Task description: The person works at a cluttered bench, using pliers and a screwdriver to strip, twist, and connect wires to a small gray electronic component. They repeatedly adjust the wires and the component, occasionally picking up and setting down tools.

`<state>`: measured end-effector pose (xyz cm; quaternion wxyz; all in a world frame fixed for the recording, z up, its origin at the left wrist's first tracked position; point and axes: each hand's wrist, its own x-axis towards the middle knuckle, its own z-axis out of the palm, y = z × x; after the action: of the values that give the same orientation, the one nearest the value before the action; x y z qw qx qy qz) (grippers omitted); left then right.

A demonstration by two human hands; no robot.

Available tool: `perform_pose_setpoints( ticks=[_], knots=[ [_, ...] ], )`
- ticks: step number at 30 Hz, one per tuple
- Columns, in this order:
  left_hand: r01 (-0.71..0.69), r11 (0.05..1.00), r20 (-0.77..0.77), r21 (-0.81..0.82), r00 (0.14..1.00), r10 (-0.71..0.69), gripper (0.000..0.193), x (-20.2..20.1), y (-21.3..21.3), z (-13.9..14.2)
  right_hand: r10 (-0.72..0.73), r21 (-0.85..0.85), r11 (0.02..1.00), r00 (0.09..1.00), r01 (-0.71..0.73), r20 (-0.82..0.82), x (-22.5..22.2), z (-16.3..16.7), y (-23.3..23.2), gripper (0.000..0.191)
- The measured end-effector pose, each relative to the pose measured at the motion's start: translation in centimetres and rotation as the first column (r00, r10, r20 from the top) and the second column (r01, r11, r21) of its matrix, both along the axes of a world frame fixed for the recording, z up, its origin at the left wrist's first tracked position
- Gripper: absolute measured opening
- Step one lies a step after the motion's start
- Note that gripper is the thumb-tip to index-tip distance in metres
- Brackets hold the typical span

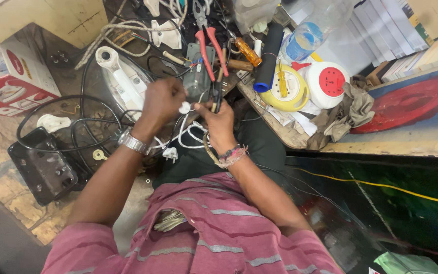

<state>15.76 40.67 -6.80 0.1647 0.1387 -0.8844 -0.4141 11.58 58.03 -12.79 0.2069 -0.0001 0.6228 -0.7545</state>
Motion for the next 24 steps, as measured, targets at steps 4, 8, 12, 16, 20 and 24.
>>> perform_pose_setpoints(
  ticks=[4, 8, 12, 16, 20, 24],
  knots=[
    [-0.188, 0.949, 0.148, 0.253, 0.977, 0.154, 0.016, -0.4, -1.7, 1.1, -0.033, -0.117, 0.993, 0.995, 0.022, -0.093, 0.3, 0.6, 1.0, 0.030],
    [-0.062, 0.998, -0.003, 0.007, 0.998, 0.062, 0.013, -0.8, -1.8, 1.0, 0.006, -0.101, 0.995, 0.999, -0.011, -0.050, 0.3, 1.3, 1.0, 0.029],
    [0.030, 0.993, 0.027, -0.114, 0.999, -0.027, 0.013, -0.8, -2.0, 0.2, 0.068, -0.060, 0.996, 0.994, -0.063, 0.088, 0.1, 1.6, 1.1, 0.029],
    [0.078, 0.970, 0.081, -0.229, 0.995, -0.060, 0.015, -1.6, -2.6, -0.6, 0.101, -0.115, 0.989, 0.990, -0.089, 0.098, -0.3, 1.5, 1.7, 0.023],
    [0.038, 0.974, 0.135, -0.222, 0.991, -0.008, 0.014, -1.9, -3.0, -1.4, 0.054, -0.102, 0.994, 0.995, -0.045, 0.087, -1.2, 1.9, 3.5, 0.022],
    [0.060, 0.976, 0.130, -0.210, 0.991, -0.033, 0.015, -1.4, -3.4, -2.0, 0.039, -0.205, 0.979, 0.994, -0.018, 0.101, -1.9, 3.1, 6.3, 0.033]
  ],
)
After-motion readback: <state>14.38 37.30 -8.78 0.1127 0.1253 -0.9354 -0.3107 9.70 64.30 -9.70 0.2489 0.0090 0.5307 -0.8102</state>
